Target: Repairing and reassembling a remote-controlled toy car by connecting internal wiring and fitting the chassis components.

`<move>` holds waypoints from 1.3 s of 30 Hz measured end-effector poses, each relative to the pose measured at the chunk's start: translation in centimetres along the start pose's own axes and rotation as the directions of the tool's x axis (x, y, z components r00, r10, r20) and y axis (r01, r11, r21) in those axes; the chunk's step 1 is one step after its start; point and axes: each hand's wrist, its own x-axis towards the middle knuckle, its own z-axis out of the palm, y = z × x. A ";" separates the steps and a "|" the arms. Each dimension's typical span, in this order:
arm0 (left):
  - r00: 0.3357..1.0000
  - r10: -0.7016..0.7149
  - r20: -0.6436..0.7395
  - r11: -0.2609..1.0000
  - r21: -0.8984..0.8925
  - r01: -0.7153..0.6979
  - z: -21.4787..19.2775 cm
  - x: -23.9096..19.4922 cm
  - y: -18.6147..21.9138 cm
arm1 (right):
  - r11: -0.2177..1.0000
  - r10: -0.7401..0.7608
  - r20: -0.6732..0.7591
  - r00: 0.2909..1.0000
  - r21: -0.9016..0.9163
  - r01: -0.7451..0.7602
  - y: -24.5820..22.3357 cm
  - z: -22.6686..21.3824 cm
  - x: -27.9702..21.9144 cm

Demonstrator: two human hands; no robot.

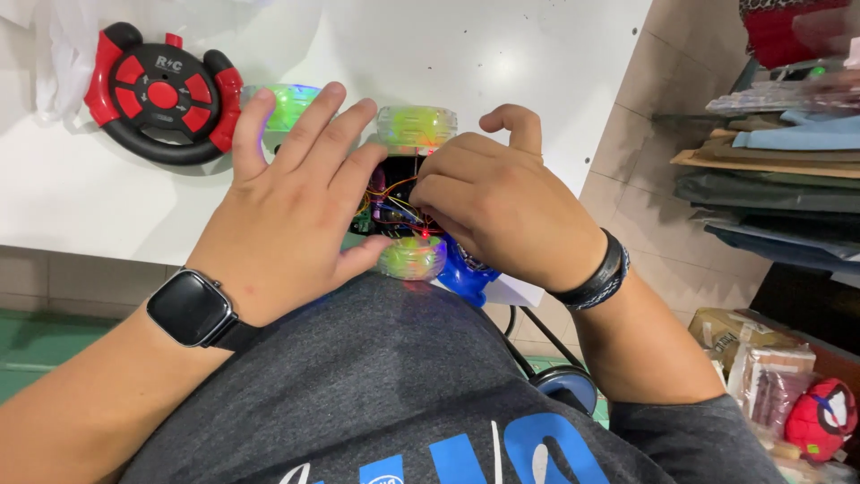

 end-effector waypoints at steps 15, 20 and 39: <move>0.996 0.082 0.027 0.981 -0.180 -0.076 -1.2 0.9 1.1 | 0.896 0.439 -0.357 0.825 0.099 -0.434 0.0 -1.3 -11.0; 0.990 0.123 0.064 0.985 -0.127 -0.114 -1.4 2.0 2.3 | 0.842 0.537 -0.360 0.763 0.171 -0.512 -0.7 1.2 -13.3; 0.979 0.048 0.199 0.998 0.036 -0.057 -1.2 3.0 3.9 | 0.794 0.603 -0.442 0.665 0.245 -0.557 1.3 10.0 -16.4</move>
